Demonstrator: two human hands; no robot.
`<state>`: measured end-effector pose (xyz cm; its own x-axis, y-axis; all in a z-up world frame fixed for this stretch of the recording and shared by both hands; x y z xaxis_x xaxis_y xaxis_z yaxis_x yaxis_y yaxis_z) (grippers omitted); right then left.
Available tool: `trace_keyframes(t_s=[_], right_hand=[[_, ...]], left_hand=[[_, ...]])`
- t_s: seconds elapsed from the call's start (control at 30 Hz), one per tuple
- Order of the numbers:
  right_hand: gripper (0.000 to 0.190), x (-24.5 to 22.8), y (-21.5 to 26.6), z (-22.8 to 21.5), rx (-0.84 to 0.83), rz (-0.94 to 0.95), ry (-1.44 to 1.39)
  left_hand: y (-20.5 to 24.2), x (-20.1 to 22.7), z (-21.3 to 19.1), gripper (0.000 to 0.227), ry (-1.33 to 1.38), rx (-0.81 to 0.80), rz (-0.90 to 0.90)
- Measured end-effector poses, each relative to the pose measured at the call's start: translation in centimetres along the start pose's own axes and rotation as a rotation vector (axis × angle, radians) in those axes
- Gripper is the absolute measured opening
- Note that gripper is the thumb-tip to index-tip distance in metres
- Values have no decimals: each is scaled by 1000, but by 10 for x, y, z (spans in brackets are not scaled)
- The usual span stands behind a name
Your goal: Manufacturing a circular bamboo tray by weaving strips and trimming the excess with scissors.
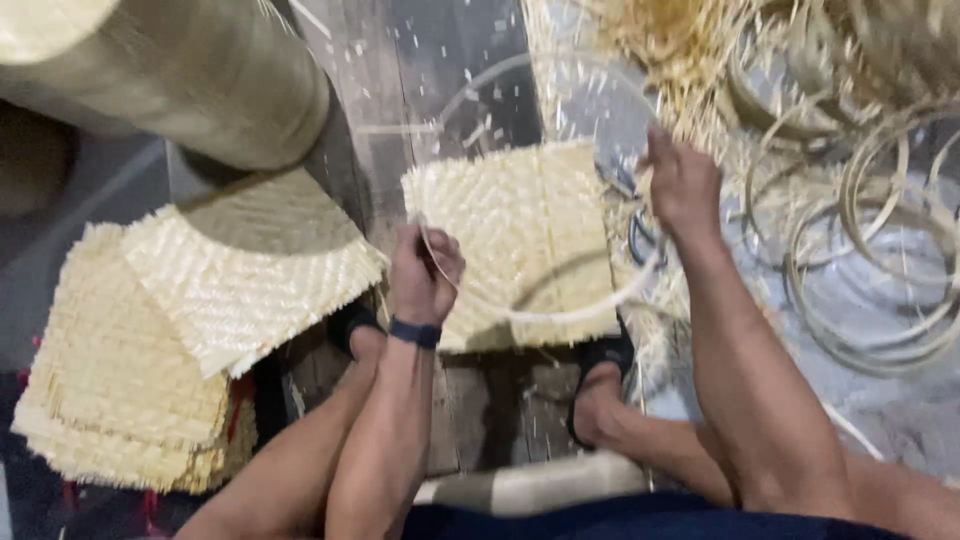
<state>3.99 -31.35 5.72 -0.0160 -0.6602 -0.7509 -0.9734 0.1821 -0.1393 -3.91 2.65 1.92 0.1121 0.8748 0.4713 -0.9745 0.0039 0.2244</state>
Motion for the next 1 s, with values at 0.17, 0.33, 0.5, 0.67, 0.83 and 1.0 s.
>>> trace_keyframes(t_s=[0.17, 0.33, 0.5, 0.67, 0.83, 1.0], right_hand=[[65, -81, 15, -13, -109, -247, 93], [72, -141, 31, 18, -64, -953, 555], [81, -106, 43, 35, -22, -684, 424], [83, -104, 34, 38, -44, -515, 431], [85, -91, 31, 36, -41, -466, 400], [86, -67, 18, 50, -11, -195, 448]], left_hand=[[-11, 17, 51, 40, -370, -84, -309], [-17, -9, 74, 40, -888, -121, -305], [-10, -28, 48, 44, -736, 34, -230], [0, -22, 53, 46, -659, 74, -222], [8, -20, 50, 45, -711, 105, -167], [4, -33, 43, 46, -601, 179, -125]])
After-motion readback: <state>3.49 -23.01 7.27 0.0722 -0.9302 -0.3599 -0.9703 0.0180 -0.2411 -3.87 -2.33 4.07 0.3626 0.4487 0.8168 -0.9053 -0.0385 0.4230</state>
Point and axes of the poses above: each hand's wrist, its own y-axis away from the middle knuckle, its own z-axis out of the palm, x = y × z, the point moved 3 cm from there along -y, towards the middle knuckle, and after that the axes turned 3 degrees about -x, right-handed, at the moved point
